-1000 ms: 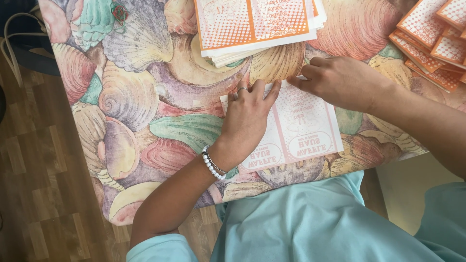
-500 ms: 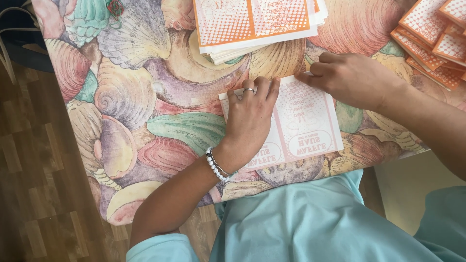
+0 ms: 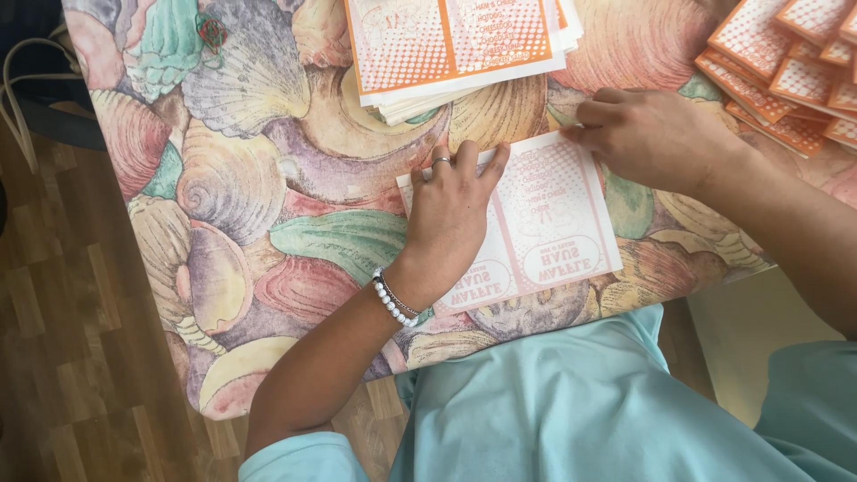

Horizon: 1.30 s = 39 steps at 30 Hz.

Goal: Folding the bottom flaps of flat paper bags to prepare them for use.

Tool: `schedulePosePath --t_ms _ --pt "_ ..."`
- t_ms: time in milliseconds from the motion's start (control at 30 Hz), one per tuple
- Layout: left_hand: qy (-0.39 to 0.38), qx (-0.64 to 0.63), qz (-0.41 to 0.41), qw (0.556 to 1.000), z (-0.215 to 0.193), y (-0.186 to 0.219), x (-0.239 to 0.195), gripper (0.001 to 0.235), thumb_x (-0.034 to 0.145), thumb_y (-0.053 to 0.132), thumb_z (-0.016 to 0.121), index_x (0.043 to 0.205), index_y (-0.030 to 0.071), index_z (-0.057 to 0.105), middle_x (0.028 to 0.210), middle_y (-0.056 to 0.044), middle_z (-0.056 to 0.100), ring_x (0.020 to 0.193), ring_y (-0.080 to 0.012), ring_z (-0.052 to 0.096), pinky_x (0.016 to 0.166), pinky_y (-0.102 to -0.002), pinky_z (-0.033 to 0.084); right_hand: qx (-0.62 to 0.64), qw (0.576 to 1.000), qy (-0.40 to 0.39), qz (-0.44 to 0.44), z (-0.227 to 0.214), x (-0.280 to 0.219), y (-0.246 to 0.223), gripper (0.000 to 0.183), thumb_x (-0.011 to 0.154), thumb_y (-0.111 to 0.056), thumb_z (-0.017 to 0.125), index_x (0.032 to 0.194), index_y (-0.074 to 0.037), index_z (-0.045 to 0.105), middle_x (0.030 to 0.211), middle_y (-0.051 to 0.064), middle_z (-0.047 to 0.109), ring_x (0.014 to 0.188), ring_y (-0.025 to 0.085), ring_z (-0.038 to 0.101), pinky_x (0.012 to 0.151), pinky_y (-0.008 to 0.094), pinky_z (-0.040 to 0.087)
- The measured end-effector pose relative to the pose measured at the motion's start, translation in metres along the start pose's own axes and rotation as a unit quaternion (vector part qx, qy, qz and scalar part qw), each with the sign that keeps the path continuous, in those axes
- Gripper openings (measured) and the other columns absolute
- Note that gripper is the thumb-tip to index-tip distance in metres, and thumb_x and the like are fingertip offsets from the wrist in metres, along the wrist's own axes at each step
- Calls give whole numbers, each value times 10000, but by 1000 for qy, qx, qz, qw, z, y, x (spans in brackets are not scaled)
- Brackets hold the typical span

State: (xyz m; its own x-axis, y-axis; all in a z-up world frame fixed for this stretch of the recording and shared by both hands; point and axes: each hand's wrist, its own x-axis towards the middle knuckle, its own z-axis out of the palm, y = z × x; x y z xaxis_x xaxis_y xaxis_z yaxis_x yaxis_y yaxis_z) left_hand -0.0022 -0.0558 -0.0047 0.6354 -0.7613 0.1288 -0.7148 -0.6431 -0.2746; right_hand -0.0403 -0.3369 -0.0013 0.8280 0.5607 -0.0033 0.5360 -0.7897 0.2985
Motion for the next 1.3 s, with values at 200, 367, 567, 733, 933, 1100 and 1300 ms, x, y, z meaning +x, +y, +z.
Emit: schedulePosePath --t_ms 200,367,567,733,933,1100,1300 --pt "10 7 2 1000 -3 0 1 645 831 151 639 1437 312 490 1039 -21 492 929 -234 552 622 -378 534 27 995 42 91 -21 -8 -6 272 944 -193 620 1148 -252 788 1060 -81 688 963 153 666 646 316 605" --pt "-38 -124 39 991 -17 -11 -3 532 924 34 600 1442 153 574 969 -134 497 908 -261 591 734 -649 586 138 971 168 95 -10 31 -59 168 925 -98 591 922 -159 748 1043 -56 659 1043 111 677 762 211 559" --pt "-11 -236 -4 972 -16 -42 -33 409 956 -43 504 1341 5 634 1060 -184 583 1013 -324 622 782 -480 625 97 972 155 149 33 10 -50 149 896 -198 578 933 -193 721 1022 -63 631 1042 151 672 735 288 585" --pt "49 -202 41 977 -11 -52 -38 398 938 -16 486 1319 -14 600 1088 -154 561 995 -308 618 706 -381 618 36 972 147 181 40 22 -54 117 869 -208 609 843 -186 722 884 -40 622 927 150 678 670 276 572" --pt "81 -190 33 978 -24 -52 -43 381 925 -7 501 1283 -19 632 1085 -192 587 954 -337 628 694 -411 625 116 972 181 92 31 102 -111 148 874 -124 588 811 -96 719 809 20 590 864 213 650 639 285 544" --pt "70 -130 35 988 24 -49 -46 370 941 11 470 1271 -15 636 1090 -150 586 961 -293 655 753 -349 599 121 973 182 76 32 66 -77 166 844 -104 564 766 -88 709 827 29 608 837 225 657 636 301 543" --pt "40 -165 13 985 17 -45 -30 288 928 23 506 1144 -32 689 965 -136 604 835 -284 679 736 -401 564 65 960 213 167 42 15 -40 126 847 -105 622 747 -128 695 817 18 633 777 218 683 632 301 550"
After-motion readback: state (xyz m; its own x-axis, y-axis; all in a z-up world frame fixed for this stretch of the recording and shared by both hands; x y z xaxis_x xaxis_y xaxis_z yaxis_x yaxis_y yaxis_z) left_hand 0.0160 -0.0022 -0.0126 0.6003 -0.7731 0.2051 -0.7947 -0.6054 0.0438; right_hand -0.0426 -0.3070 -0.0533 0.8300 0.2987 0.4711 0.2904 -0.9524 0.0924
